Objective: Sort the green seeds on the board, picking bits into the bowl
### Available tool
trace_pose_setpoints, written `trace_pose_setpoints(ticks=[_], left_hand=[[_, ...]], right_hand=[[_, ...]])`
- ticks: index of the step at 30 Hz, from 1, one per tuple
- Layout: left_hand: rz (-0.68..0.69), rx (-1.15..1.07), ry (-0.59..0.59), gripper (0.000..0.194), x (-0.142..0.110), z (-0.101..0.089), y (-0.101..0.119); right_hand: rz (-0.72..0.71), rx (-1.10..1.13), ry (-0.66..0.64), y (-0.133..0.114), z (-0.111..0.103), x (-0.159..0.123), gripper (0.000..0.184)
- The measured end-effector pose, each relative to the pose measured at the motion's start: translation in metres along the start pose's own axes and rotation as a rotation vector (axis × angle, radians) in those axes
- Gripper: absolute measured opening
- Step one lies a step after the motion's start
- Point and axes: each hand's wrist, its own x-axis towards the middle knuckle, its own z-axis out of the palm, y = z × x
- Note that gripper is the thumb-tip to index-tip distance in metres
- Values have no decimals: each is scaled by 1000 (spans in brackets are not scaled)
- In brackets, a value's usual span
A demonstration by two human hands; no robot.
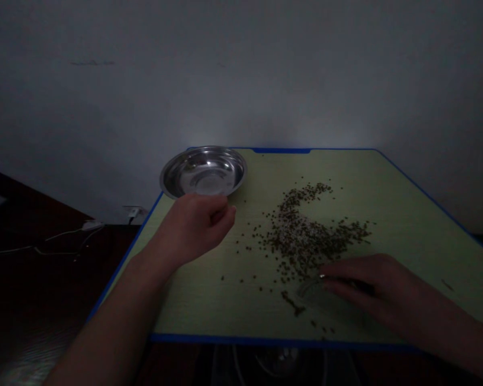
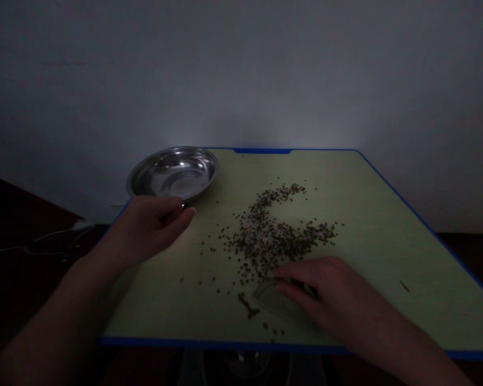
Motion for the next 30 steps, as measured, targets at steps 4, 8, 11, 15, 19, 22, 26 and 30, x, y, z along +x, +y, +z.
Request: trace_pose_setpoints(ticks=[4, 8, 11, 15, 19, 22, 26, 30], left_hand=[[-4, -6, 4, 38, 0, 0, 1], [-14, 10, -10, 38, 0, -1, 2], [-19, 6, -16, 38, 0, -2, 2], [-32, 0, -14, 38, 0, -2, 3], [-34, 4, -18, 38, 0, -1, 3], [-28, 9, -22, 38, 0, -1, 3], [-11, 11, -18, 38, 0, -1, 2], [-7, 27, -5, 38, 0, 0, 1]], right_hand=[[-20, 5, -16, 0, 4, 3, 28], [-52, -7, -28, -9, 3, 7, 29], [-48, -6, -49, -16, 2, 9, 29], [-67, 19, -26, -19, 2, 12, 27], [-65, 47, -66, -21, 3, 14, 26], [-58, 51, -94, -25, 3, 16, 25], [-45, 61, -105, -32, 5, 15, 26], [-58, 40, -59, -39, 10, 12, 23]])
